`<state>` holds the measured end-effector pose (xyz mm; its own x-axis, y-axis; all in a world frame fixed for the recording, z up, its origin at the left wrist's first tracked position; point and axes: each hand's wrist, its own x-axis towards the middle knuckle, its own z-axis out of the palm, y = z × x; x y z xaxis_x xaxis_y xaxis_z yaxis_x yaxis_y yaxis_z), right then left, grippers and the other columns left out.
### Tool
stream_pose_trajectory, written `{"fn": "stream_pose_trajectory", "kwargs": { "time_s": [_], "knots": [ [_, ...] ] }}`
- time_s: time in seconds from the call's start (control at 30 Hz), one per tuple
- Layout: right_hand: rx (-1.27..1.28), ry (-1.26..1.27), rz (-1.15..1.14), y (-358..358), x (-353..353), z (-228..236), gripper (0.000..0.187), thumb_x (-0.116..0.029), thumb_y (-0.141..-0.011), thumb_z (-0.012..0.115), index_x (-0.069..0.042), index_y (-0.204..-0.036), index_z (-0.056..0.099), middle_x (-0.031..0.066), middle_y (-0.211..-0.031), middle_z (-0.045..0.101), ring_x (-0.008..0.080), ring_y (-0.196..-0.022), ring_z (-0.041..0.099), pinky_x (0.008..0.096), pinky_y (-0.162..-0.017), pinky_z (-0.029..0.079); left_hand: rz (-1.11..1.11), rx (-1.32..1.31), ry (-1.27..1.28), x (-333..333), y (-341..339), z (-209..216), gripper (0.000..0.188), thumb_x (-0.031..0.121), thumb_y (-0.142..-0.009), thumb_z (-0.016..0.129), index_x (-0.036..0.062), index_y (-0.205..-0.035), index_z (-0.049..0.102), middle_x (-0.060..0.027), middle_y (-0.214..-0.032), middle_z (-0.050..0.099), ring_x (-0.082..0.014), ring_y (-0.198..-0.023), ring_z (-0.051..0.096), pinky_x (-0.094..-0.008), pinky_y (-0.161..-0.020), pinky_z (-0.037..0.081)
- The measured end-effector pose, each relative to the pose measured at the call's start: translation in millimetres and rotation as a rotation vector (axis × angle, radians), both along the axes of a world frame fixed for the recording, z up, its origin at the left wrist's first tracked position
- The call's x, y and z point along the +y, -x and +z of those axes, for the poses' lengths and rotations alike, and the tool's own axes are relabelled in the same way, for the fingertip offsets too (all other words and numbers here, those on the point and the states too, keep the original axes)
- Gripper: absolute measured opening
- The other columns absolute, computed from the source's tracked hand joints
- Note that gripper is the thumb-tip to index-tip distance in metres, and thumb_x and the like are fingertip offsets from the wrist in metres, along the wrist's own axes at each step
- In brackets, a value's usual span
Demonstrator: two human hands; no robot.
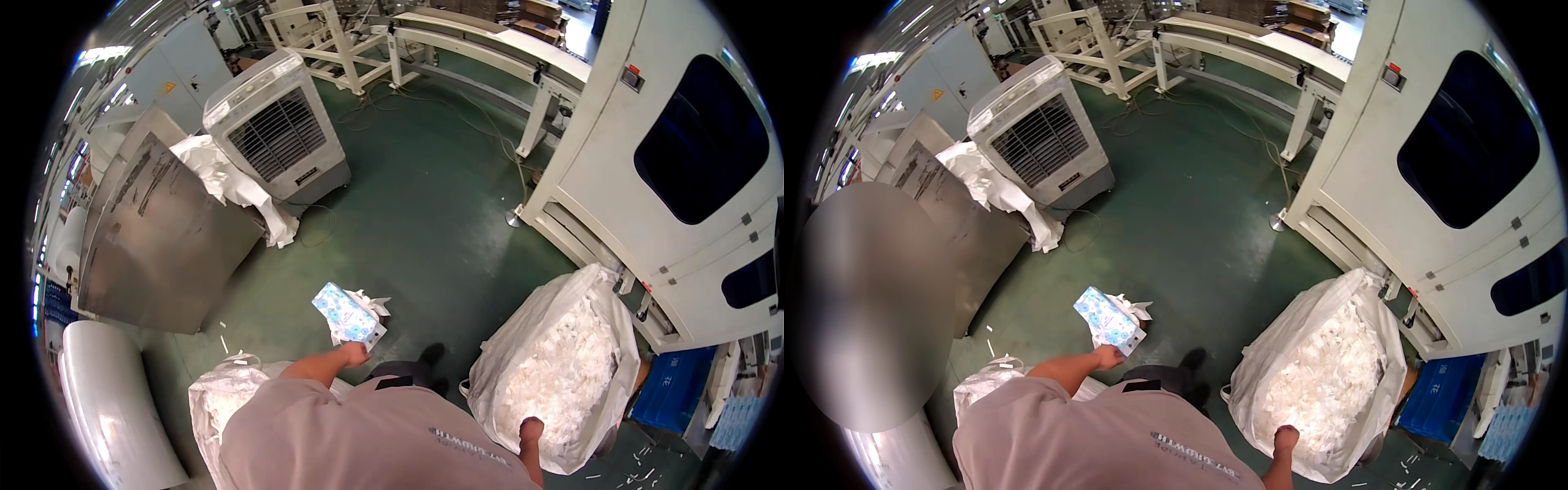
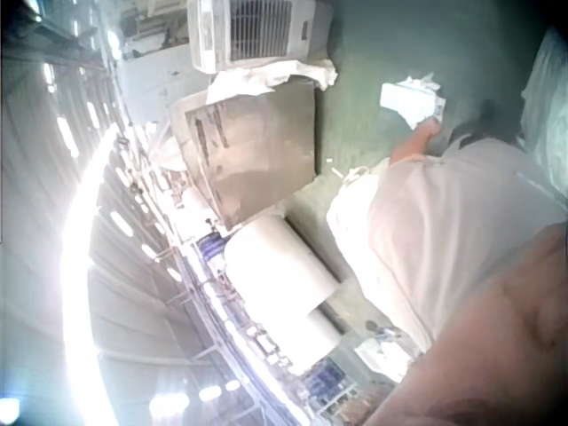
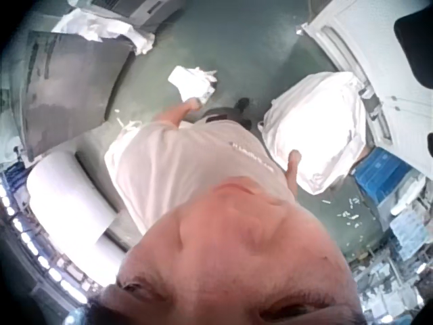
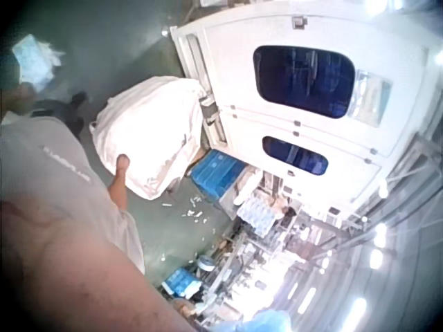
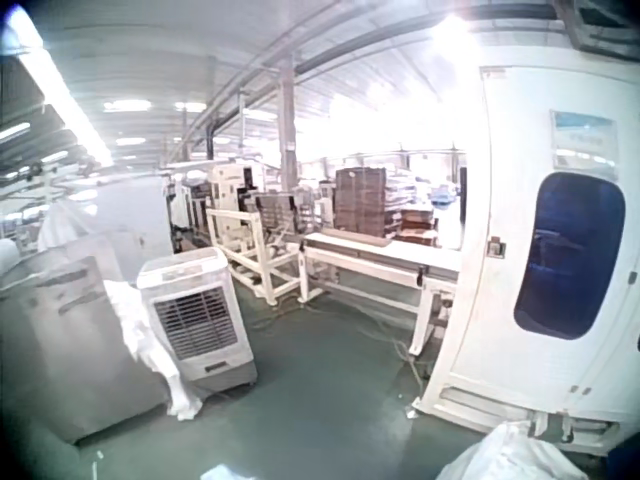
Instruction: The person organizes scraps in a large white bag, sweeps the floor using a broom and dustpan, and repositions a portable air conditioner.
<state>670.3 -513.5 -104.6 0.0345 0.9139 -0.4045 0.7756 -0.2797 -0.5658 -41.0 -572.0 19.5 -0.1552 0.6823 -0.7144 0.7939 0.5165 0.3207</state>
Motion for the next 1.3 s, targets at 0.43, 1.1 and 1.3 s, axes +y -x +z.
{"fn": "stream_pose_trajectory", "kwargs": {
  "time_s": [0.43, 1.1, 1.3],
  "knots": [
    [-0.222, 0.430, 0.653, 155.8, 38.1, -7.9, 0.018, -0.020, -0.081, 0.063, -0.008, -0.072, 0.074, 0.0137, -0.081, 0.073, 0.0284, -0.077, 0.070, 0.0419, -0.067, 0.054, 0.356, -0.027, -0.081, -14.2, 119.6, -1.3, 0.047, 0.045, -0.085, 0.067, 0.0040, -0.107, 0.072, -0.0196, -0.110, 0.070, -0.0357, -0.106, 0.065, -0.0433, -0.094, 0.051],
    [-0.066, 0.178, 1.016, 559.7, 366.5, 70.0, 0.015, -0.004, -0.075, 0.056, -0.008, -0.069, 0.070, 0.0091, -0.073, 0.072, 0.0293, -0.067, 0.066, 0.0393, -0.062, 0.052, 0.610, -0.009, 0.057, -13.0, 223.0, -48.1, 0.043, 0.044, -0.091, 0.058, 0.0065, -0.107, 0.072, -0.0167, -0.113, 0.070, -0.0351, -0.108, 0.064, -0.0435, -0.095, 0.050],
    [-0.689, -0.086, 1.581, 580.7, 516.9, -42.6, 0.023, -0.019, -0.081, 0.058, -0.015, -0.091, 0.078, 0.0052, -0.101, 0.074, 0.0269, -0.098, 0.070, 0.0376, -0.082, 0.056, 0.729, -0.043, 0.025, 42.9, 302.3, -63.4, 0.044, 0.042, -0.094, 0.049, 0.0066, -0.104, 0.074, -0.0179, -0.114, 0.069, -0.0376, -0.109, 0.063, -0.0459, -0.095, 0.049]
  ]
}}
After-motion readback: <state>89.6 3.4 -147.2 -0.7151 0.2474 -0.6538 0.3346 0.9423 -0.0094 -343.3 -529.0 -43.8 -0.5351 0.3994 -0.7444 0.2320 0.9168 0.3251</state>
